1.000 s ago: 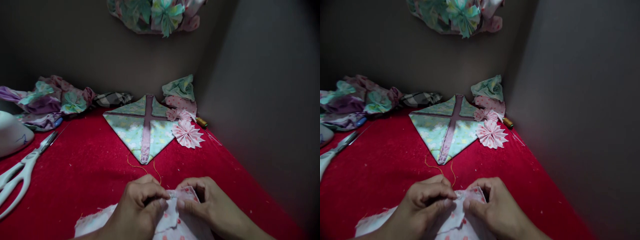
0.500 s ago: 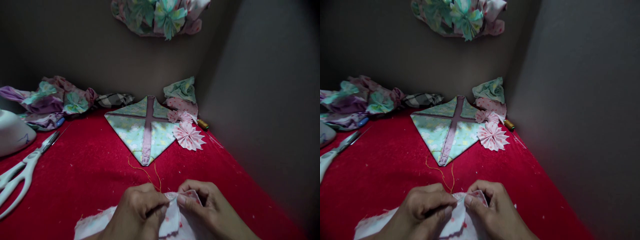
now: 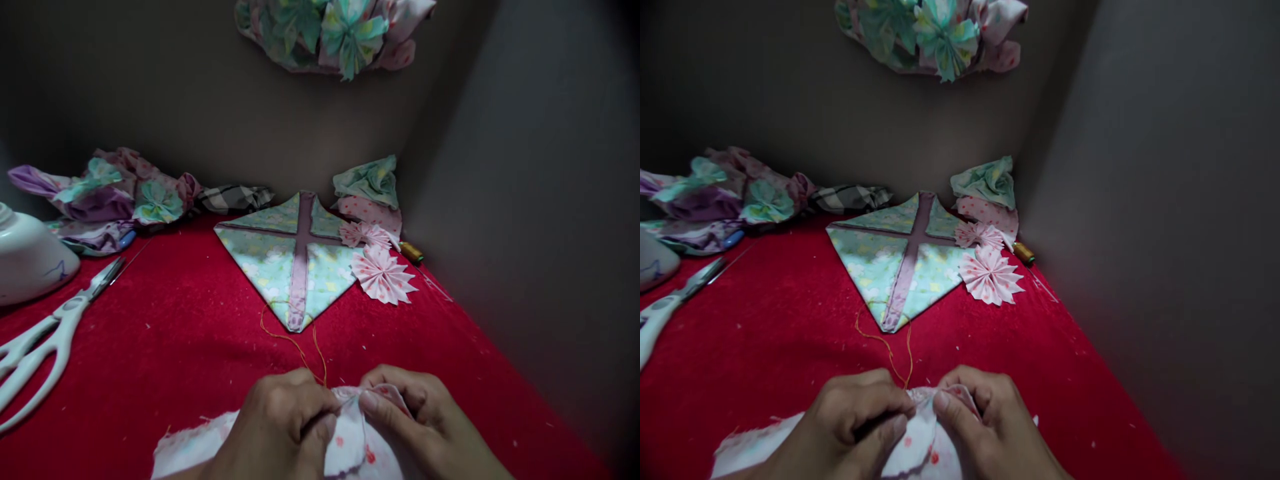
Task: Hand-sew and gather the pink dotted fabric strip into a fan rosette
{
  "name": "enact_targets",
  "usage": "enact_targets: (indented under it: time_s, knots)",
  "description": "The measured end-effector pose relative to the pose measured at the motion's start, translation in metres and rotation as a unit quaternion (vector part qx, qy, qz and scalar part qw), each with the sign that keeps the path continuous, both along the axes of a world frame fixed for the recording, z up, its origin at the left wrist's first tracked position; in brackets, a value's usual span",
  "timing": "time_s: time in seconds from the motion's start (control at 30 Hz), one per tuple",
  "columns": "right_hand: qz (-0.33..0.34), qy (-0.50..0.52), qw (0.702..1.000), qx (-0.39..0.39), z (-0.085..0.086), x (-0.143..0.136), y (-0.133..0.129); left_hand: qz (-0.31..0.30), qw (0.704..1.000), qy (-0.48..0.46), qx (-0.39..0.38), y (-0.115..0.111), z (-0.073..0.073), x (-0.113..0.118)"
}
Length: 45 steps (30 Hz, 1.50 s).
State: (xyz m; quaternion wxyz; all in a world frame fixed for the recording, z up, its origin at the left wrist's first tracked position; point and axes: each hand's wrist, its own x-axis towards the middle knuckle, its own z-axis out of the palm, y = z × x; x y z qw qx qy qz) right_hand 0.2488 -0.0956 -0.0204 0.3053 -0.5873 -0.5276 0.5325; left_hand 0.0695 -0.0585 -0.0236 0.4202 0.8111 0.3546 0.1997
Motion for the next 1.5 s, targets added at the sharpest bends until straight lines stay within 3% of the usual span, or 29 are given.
enact_targets:
  time_s: [0.77,1.07,1.37,1.5]
  knots:
    - [-0.026,-0.034,0.999,-0.006,0.004,-0.002,-0.003,-0.015,0.999,0.032,-0.022,0.001,0.005,0.0]
    - [-0.002,-0.062,0.998,-0.01,0.001,0.0,0.0,-0.021,0.998,0.035,-0.039,0.006,0.008,0.004]
    - [-0.017,0.092,0.995,-0.037,-0.003,0.002,0.004,-0.029,0.999,0.035,-0.017,0.015,0.01,0.002]
    - [-0.014,0.101,0.994,-0.043,-0.001,0.002,0.006,-0.039,0.998,0.037,0.015,0.017,0.01,0.002]
